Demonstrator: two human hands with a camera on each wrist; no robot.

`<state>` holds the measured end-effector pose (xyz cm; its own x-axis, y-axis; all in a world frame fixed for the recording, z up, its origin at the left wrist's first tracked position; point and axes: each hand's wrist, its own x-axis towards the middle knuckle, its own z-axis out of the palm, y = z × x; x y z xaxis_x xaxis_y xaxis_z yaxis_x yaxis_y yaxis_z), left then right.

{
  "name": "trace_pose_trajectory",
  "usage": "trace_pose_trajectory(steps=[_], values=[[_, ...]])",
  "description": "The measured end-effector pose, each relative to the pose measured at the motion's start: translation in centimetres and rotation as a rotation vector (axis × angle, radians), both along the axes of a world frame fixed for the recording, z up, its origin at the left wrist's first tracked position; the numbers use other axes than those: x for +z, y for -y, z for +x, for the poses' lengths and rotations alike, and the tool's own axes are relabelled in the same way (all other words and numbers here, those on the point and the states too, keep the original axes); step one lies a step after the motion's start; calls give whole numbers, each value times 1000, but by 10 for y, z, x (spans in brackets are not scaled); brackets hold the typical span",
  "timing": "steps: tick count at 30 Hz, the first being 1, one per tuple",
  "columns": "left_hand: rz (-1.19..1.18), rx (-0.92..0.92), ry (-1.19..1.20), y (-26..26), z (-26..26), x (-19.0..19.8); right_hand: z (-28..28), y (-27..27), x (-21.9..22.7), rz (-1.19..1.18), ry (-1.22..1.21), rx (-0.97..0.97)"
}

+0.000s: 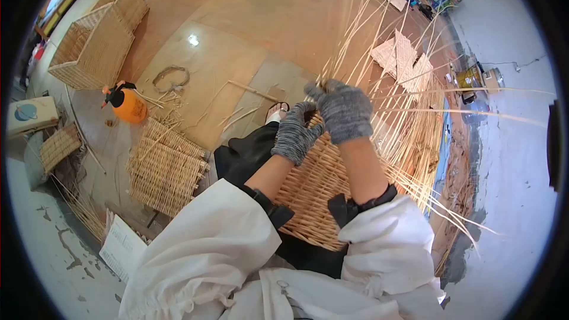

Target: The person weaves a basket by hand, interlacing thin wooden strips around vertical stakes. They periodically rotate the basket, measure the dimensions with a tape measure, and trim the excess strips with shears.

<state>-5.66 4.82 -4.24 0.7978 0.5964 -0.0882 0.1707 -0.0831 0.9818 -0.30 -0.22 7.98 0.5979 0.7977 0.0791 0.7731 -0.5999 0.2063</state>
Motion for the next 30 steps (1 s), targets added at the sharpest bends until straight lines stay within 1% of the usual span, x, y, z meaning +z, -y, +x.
trace_pose_trajectory(steps=[1,3,5,7,8,10,11,12,15,16,17,18,19,20,21,22,23,25,26,28,29,30], values=[[39,-10,48,-1,-2,0,3,-6,2,-39,-9,-10],[119,-26,143,-4,-7,-1,20,0,5,-163,-54,110],[105,-48,117,-8,-7,0,5,11,2,-11,-141,-7],[164,-37,76,-9,-7,0,-2,26,-36,21,31,-6],[232,-15,45,-8,-7,-2,-8,31,-51,426,61,203],[238,24,105,-4,-5,-13,-2,30,-38,273,40,174],[172,46,199,0,-3,-24,5,31,-32,196,29,159],[104,66,291,4,-2,-30,18,37,-36,265,177,339],[76,71,333,5,-2,-28,7,77,-54,1041,-676,-165],[154,59,314,5,0,-30,9,81,-34,1378,-1172,-822],[231,54,297,6,5,-34,56,125,-110,1527,-1502,-1008],[309,41,280,7,8,-31,47,131,-119,1611,-1529,-979],[-116,25,404,9,13,-29,45,135,-128,1695,-1556,-944],[-547,9,505,14,13,-28,50,138,-132,1730,-1524,-929],[-984,-8,581,18,11,-23,50,136,-125,1771,-1489,-924],[-516,-74,500,16,10,-17,53,134,-118,1815,-1450,-912],[-53,-56,410,14,8,-12,57,135,-116,1755,-1455,-913],[1042,-48,327,14,9,-10,65,135,-107,1608,-1465,-911],[1028,-87,235,16,9,-8,73,130,-104,1539,-1396,-834],[1019,-91,158,20,13,-8,107,109,-88,1064,-1161,-495],[1023,-101,117,22,14,-8,138,93,-105,1140,-1214,-356],[1059,-87,79,24,15,-4,145,66,-99,886,-805,-153]])
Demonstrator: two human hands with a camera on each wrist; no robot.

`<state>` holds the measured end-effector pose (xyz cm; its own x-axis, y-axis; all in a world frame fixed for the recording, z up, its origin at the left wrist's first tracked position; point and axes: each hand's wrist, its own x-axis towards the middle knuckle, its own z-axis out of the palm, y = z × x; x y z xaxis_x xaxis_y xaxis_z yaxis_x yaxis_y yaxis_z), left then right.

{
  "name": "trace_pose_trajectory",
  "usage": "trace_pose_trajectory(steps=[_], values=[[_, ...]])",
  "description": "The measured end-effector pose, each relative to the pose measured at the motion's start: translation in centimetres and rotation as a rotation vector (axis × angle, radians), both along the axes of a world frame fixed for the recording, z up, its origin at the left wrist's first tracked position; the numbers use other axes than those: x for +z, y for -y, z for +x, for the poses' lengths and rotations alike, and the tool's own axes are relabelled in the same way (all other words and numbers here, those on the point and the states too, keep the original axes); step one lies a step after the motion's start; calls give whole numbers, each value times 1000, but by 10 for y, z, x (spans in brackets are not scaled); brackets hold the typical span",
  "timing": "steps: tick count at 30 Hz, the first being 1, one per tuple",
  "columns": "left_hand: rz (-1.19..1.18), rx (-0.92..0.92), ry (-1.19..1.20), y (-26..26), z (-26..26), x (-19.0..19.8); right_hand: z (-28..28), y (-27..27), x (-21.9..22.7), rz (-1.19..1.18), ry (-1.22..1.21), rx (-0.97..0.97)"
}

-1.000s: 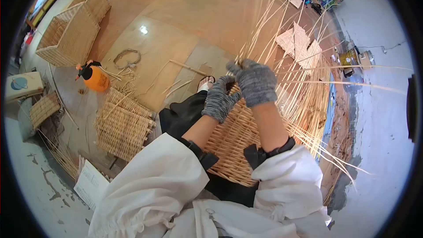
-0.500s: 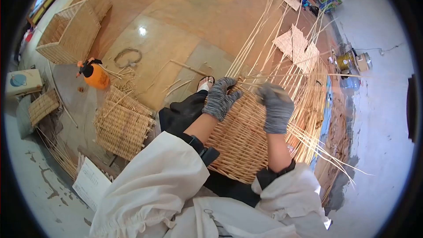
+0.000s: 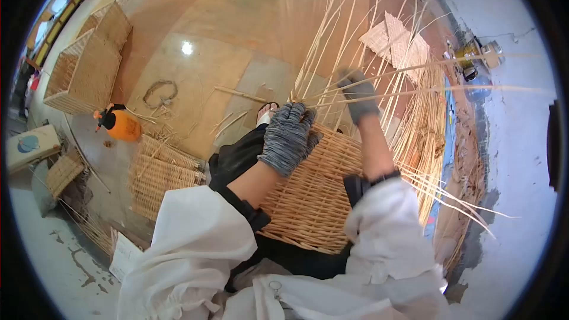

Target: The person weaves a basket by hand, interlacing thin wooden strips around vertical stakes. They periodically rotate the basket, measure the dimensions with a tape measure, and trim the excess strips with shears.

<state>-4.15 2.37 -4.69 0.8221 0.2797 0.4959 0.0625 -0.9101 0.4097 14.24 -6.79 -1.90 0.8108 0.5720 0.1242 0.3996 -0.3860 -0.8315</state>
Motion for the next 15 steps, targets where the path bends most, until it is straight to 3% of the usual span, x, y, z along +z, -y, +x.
trace_pose_trajectory(steps=[2,4,7,8,10,12,13,15], values=[[79,64,-32,4,3,7,34,-46,-42,-307,735,-5],[-25,-5,-138,-2,5,10,34,-50,-36,-105,363,-183],[-26,-18,-125,-2,3,2,13,-5,4,59,-495,-126],[-40,-21,-133,-3,3,1,18,5,10,-184,-563,-83],[-3,-2,-112,0,5,-1,20,9,10,-226,-572,11],[116,35,-64,3,4,-2,15,3,-3,196,-459,101],[101,29,-140,4,4,2,41,-20,-33,-41,-220,180],[63,41,-277,2,6,15,51,-55,-45,-309,217,56]])
